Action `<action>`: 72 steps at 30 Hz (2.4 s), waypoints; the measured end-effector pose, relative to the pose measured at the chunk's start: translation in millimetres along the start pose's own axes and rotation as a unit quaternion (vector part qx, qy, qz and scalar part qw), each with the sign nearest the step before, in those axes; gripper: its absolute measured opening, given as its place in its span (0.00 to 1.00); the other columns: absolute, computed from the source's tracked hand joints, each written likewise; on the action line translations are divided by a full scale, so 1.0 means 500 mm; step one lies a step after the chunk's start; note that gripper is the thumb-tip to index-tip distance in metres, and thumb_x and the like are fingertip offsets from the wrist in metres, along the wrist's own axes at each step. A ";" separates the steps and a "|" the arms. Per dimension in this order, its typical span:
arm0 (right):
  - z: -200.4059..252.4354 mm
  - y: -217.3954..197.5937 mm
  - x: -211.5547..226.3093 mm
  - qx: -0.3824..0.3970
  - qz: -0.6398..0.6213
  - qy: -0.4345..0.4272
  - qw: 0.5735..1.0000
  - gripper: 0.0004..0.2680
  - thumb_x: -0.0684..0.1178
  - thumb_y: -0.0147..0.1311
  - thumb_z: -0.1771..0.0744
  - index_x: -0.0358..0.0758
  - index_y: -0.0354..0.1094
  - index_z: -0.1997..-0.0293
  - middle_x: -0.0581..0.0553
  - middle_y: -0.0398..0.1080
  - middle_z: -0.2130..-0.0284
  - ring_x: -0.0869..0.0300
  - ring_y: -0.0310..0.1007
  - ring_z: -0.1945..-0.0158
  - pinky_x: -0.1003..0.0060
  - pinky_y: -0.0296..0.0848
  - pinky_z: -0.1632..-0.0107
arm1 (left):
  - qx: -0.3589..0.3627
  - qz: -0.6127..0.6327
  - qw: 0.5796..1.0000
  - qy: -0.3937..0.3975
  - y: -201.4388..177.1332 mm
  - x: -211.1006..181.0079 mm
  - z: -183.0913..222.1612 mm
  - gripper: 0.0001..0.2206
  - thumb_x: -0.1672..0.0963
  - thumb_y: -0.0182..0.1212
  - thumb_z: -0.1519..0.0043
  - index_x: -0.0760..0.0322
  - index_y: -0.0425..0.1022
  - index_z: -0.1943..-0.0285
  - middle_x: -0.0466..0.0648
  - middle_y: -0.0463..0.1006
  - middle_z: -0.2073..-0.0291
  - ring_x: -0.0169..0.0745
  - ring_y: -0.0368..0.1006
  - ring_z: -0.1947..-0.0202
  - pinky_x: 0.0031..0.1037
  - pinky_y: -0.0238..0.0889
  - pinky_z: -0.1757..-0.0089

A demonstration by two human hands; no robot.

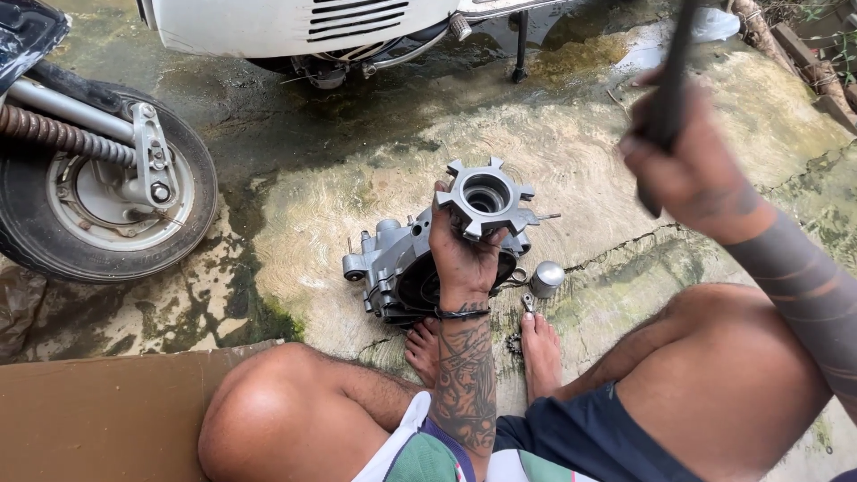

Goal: Cleaning and scraping motorcycle engine components including the casing, piston, and gears using a metal file while sitting on the ground.

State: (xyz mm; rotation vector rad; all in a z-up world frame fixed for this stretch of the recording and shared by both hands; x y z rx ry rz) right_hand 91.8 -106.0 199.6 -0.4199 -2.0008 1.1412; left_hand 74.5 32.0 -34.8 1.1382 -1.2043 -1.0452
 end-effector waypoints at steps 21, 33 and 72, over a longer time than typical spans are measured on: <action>0.012 0.074 0.023 0.130 0.257 -0.114 0.951 0.13 0.38 0.49 0.35 0.39 0.62 0.44 0.43 0.66 0.61 0.53 0.68 0.63 0.58 0.71 0.59 | -0.066 -0.091 0.994 -0.010 0.006 -0.009 0.002 0.16 0.49 0.57 0.33 0.65 0.72 0.47 0.42 0.76 0.72 0.24 0.69 0.82 0.13 0.59 0.83; 0.015 0.083 0.017 0.127 0.270 -0.098 0.949 0.11 0.37 0.50 0.37 0.39 0.63 0.51 0.44 0.64 0.63 0.53 0.65 0.65 0.58 0.68 0.59 | -0.071 -0.156 0.985 0.021 -0.073 0.013 -0.002 0.22 0.55 0.52 0.33 0.67 0.65 0.30 0.54 0.72 0.39 0.42 0.71 0.44 0.29 0.66 0.45; -0.017 0.046 -0.054 0.074 0.272 -0.056 0.958 0.12 0.37 0.53 0.41 0.48 0.68 0.58 0.49 0.63 0.61 0.53 0.62 0.55 0.52 0.48 0.48 | 0.036 -0.137 0.990 -0.028 -0.003 0.054 0.015 0.17 0.49 0.60 0.34 0.64 0.76 0.46 0.60 0.83 0.56 0.58 0.81 0.58 0.48 0.80 0.60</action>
Point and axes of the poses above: each hand's wrist, its own z-axis away from the middle knuckle, its own y-axis out of the palm, x = y × z, the point moved 8 cm from there along -z, towards the middle knuckle
